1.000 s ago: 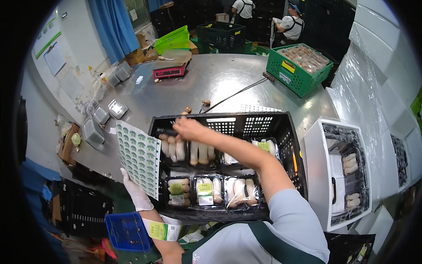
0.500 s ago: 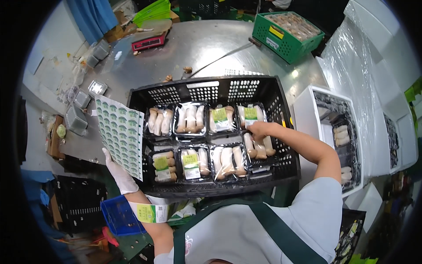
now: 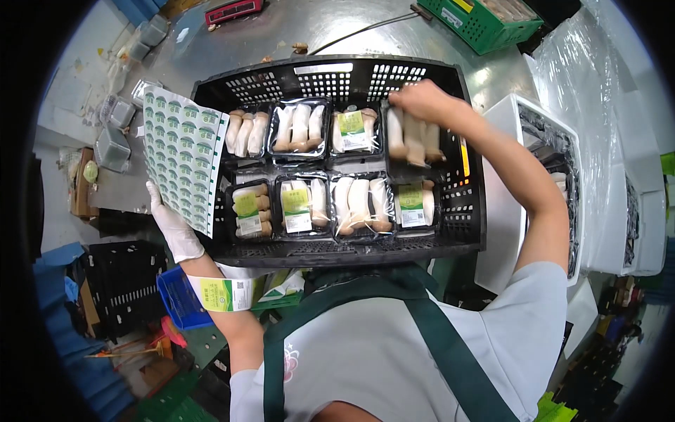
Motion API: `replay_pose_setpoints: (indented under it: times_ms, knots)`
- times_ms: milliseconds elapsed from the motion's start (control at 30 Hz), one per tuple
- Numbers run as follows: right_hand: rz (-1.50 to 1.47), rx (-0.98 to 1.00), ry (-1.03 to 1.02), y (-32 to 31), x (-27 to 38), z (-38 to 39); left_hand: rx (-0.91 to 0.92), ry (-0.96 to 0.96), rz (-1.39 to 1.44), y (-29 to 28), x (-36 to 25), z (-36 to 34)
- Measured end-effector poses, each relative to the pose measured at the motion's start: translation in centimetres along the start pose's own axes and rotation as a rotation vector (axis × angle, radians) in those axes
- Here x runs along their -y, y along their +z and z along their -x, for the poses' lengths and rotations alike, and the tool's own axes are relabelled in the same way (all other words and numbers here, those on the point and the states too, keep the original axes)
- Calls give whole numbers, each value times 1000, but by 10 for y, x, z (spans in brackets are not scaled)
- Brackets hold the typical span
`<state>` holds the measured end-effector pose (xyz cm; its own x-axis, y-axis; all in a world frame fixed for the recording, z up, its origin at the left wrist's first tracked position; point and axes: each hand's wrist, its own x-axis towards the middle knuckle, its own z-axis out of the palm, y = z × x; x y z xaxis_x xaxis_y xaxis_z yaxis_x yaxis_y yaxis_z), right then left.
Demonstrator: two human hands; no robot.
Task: The person packs trays of mushrooms into a foam container and applies labels and stickers to the mushroom packages by hand.
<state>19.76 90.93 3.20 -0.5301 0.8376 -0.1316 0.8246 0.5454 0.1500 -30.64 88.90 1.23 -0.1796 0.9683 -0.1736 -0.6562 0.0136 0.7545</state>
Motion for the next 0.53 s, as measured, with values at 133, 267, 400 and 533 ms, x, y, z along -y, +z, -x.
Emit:
replay_pose_setpoints:
  times_ms: [133, 267, 400, 533]
  knots:
    - [168, -408, 83, 15, -13, -30, -7, -5, -32, 7, 2, 2]
    - [-280, 243, 165, 28, 76, -43, -40, -13, -25, 4, 0, 5]
    - [-347, 471, -84, 68, 122, -23, -32, -12, -36, 11, 4, 3]
    - [-327, 222, -152, 69, 110, -22, -29, 6, -36, 4, 5, -1]
